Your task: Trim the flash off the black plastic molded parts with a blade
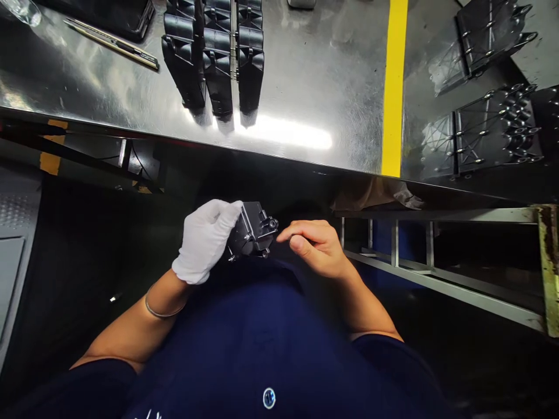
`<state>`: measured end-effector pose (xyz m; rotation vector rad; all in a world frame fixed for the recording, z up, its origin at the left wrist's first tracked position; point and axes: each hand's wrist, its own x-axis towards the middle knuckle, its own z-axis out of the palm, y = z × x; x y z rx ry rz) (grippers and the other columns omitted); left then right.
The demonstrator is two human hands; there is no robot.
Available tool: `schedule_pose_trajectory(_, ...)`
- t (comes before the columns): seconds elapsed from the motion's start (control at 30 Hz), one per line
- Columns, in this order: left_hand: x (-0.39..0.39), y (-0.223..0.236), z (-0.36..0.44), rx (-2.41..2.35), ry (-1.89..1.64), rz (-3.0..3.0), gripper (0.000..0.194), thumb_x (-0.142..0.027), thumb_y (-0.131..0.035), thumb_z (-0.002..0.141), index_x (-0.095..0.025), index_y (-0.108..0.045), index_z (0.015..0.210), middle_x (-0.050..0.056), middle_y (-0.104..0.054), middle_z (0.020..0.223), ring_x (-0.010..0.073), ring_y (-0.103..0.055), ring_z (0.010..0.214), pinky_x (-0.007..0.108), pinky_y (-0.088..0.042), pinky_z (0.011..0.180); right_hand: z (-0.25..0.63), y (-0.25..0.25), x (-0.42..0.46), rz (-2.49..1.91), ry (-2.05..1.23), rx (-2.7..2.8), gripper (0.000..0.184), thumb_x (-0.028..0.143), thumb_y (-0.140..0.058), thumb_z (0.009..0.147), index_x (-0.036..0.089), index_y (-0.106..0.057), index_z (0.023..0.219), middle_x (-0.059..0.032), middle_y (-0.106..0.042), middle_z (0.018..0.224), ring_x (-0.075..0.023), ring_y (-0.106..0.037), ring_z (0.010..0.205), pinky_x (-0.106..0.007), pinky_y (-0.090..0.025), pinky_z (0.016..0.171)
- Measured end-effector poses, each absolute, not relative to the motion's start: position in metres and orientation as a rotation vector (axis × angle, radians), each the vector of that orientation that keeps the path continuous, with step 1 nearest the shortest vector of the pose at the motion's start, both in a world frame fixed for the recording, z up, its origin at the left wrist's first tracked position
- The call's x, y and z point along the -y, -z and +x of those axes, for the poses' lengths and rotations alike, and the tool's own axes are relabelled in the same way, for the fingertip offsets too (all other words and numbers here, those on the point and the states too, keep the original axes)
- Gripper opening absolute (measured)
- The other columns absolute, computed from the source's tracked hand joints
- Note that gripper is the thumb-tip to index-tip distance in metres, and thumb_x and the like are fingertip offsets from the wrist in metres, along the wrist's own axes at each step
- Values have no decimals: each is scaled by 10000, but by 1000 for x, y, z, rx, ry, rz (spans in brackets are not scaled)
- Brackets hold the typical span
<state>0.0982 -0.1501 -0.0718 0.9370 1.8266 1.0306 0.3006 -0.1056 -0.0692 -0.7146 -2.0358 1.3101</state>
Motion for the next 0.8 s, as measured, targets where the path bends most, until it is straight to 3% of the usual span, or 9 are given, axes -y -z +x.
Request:
schedule_pose_trajectory(0.2,150,74,98,-1838,-1000,925,338,-426,-622,833,-206,-556,585,-13,-511,566,128,-446,553,253,-399,526,286,85,113,-715,-770,2268,537,621,-508,913,168,-549,627,21,-482,522,-91,-426,495,-244,-337,490)
schedule_pose_trajectory(0.37,150,82,97,-1848,-975,899,393,-466,-623,850,-198,-538,576,-21,-479,562,125,-431,557,256,-394,532,283,96,113,-700,-624,2271,514,511,-571,926,182,-493,538,35,-457,471,-80,-410,460,-245,-313,472)
schedule_pose_trajectory(0.43,148,86,97,-1857,-1038,795,376,-491,-616,864,-187,-602,643,-4,-551,627,134,-483,605,255,-432,575,280,100,115,-760,-636,2170,441,477,-591,922,176,-556,602,27,-514,489,-83,-455,457,-229,-358,468)
schedule_pose_trajectory(0.5,143,89,99,-1733,-1189,542,360,-522,-615,866,-172,-692,839,40,-669,806,162,-588,724,268,-500,673,276,103,119,-882,-725,2090,384,537,-646,864,154,-660,837,-18,-648,626,-109,-570,523,-223,-457,501)
schedule_pose_trajectory(0.57,134,88,102,-1392,-1349,171,456,-579,-617,844,-170,-694,1032,80,-717,948,211,-667,821,327,-555,754,275,105,121,-993,-903,2090,572,590,-689,799,145,-633,1153,-94,-736,881,-150,-677,663,-251,-560,604)
schedule_pose_trajectory(0.6,130,85,105,-1287,-1372,124,513,-610,-592,845,-165,-680,1084,98,-725,968,237,-690,831,371,-574,761,276,105,119,-1006,-1018,2102,574,553,-692,811,159,-608,1220,-97,-744,941,-153,-697,693,-253,-581,638)
schedule_pose_trajectory(0.67,123,79,110,-1136,-1414,131,503,-586,-642,820,-169,-672,1099,120,-734,1029,275,-706,919,413,-580,829,282,101,109,-1066,-1155,2087,448,445,-669,830,172,-637,1183,-62,-749,861,-152,-693,663,-242,-577,615)
schedule_pose_trajectory(0.73,120,73,115,-991,-1354,206,410,-510,-682,818,-185,-688,1069,126,-735,1063,300,-690,1006,434,-561,897,287,90,91,-1207,-1159,2038,371,436,-649,814,168,-696,1067,-32,-721,714,-137,-628,539,-225,-515,496)
schedule_pose_trajectory(0.8,117,70,118,-909,-1284,355,378,-442,-688,835,-205,-667,1129,107,-714,1157,296,-652,1110,437,-513,983,288,75,73,-1239,-1175,2022,371,444,-619,812,165,-715,1037,-42,-726,732,-153,-634,580,-240,-517,524)
